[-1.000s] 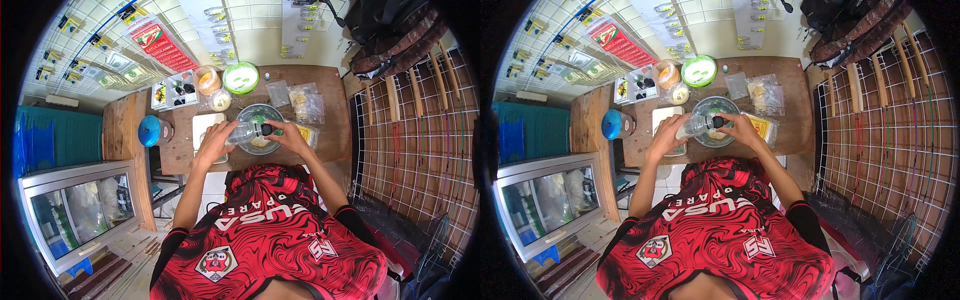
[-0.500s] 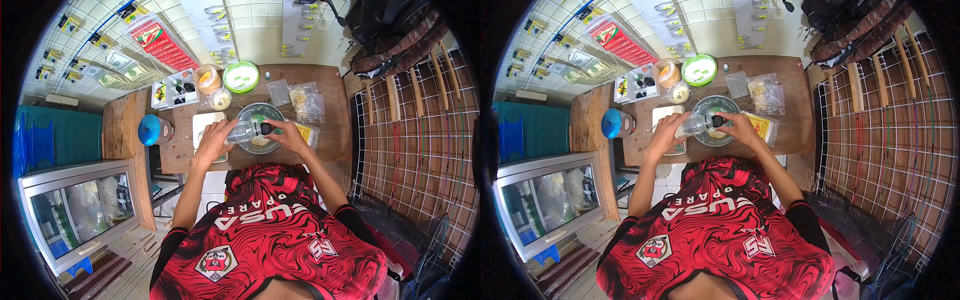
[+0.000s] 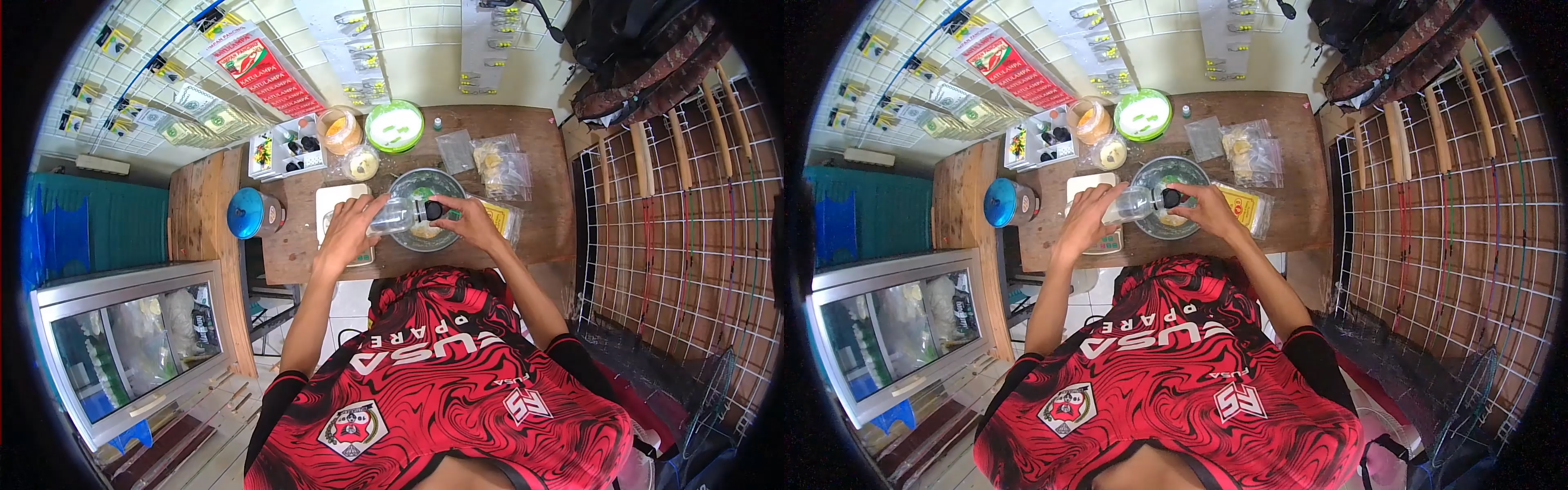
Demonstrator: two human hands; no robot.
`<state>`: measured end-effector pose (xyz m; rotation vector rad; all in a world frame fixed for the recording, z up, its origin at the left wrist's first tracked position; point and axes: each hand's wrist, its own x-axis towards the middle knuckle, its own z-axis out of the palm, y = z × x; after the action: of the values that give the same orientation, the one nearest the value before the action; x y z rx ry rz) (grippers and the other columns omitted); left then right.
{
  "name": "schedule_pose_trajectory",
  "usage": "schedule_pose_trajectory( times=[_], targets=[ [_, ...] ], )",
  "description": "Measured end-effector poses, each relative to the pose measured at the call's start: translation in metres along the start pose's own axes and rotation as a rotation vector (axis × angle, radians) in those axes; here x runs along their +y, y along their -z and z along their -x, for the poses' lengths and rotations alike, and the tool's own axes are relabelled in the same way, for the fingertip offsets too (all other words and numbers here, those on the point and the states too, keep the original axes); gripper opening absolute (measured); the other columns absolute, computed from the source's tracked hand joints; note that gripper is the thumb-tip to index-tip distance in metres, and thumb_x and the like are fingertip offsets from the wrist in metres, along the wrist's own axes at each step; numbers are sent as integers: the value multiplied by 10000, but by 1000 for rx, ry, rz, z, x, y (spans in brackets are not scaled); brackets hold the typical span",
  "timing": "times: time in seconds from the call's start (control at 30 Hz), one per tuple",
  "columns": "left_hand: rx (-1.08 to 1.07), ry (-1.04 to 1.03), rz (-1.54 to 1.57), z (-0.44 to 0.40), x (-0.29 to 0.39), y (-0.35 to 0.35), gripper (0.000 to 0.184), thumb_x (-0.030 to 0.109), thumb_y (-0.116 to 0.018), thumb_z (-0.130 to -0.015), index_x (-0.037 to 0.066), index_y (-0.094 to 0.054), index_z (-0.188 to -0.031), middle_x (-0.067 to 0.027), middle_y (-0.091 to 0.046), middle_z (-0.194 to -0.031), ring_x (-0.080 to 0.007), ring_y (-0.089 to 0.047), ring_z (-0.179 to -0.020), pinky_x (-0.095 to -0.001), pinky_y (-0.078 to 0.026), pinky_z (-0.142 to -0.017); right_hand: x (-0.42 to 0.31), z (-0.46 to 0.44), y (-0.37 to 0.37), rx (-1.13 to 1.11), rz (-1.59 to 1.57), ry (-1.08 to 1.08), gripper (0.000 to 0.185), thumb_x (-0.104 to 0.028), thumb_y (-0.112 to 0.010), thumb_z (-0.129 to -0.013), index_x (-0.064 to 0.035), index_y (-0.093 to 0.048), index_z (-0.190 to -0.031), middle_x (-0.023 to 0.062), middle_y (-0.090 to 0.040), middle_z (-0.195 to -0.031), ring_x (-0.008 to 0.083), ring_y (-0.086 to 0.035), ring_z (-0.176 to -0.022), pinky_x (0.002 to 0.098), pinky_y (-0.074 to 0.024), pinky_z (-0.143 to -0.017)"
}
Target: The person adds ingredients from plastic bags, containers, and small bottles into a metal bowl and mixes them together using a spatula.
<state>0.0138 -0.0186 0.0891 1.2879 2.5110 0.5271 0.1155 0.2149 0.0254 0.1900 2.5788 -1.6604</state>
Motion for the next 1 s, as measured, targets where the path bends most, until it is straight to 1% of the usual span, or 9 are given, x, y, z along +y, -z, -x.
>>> schedule_pose_trajectory(
  times=[0.23,0.33,0.4,0.5,0.67,0.9,1.0],
  targets=[
    [-6,-1,-18,1,2,1,756,28,-719,-583,105,-425,-1275,-119,-515,-1074,-294,-488,-983,-388,-356,-844,3,0,-2,12,6,23,448,-125,-737,-688,-72,-599,-1111,124,-662,-902,132,-591,-758,291,-459,-685],
    [-7,2,-27,0,2,1,756,28,-719,-583,102,-425,-1275,-121,-514,-1084,-296,-485,-992,-391,-355,-849,2,0,-1,-6,5,-16,448,-127,-737,-690,-69,-597,-1111,126,-661,-901,135,-595,-766,288,-460,-689],
    [-12,5,-31,0,2,1,757,29,-719,-583,103,-424,-1276,-122,-514,-1084,-297,-483,-996,-392,-355,-850,5,0,-3,26,16,35,448,-128,-740,-689,-67,-598,-1110,121,-664,-897,125,-593,-759,284,-459,-687],
    [-23,11,-46,0,4,3,754,32,-718,-588,106,-423,-1278,-124,-513,-1089,-298,-483,-1000,-392,-353,-854,7,0,-3,17,18,34,457,-129,-744,-685,-68,-598,-1113,115,-668,-899,114,-590,-758,283,-459,-688],
    [-42,19,-52,-1,6,4,750,36,-717,-597,109,-419,-1282,-127,-509,-1105,-296,-482,-1002,-391,-352,-855,5,2,-3,20,14,9,466,-126,-746,-681,-73,-597,-1119,119,-667,-895,121,-594,-761,283,-461,-689],
    [-46,14,-55,-2,7,5,757,30,-719,-590,110,-420,-1281,-123,-508,-1099,-296,-481,-996,-390,-352,-850,10,2,-4,25,10,16,467,-125,-744,-680,-73,-595,-1120,126,-667,-889,124,-598,-756,286,-464,-689],
    [-16,0,-48,-1,8,5,757,19,-712,-577,119,-425,-1270,-101,-502,-1050,-296,-481,-983,-391,-348,-833,10,2,-4,28,14,17,467,-127,-744,-680,-79,-596,-1120,128,-666,-886,127,-599,-752,285,-464,-689]
  ],
)
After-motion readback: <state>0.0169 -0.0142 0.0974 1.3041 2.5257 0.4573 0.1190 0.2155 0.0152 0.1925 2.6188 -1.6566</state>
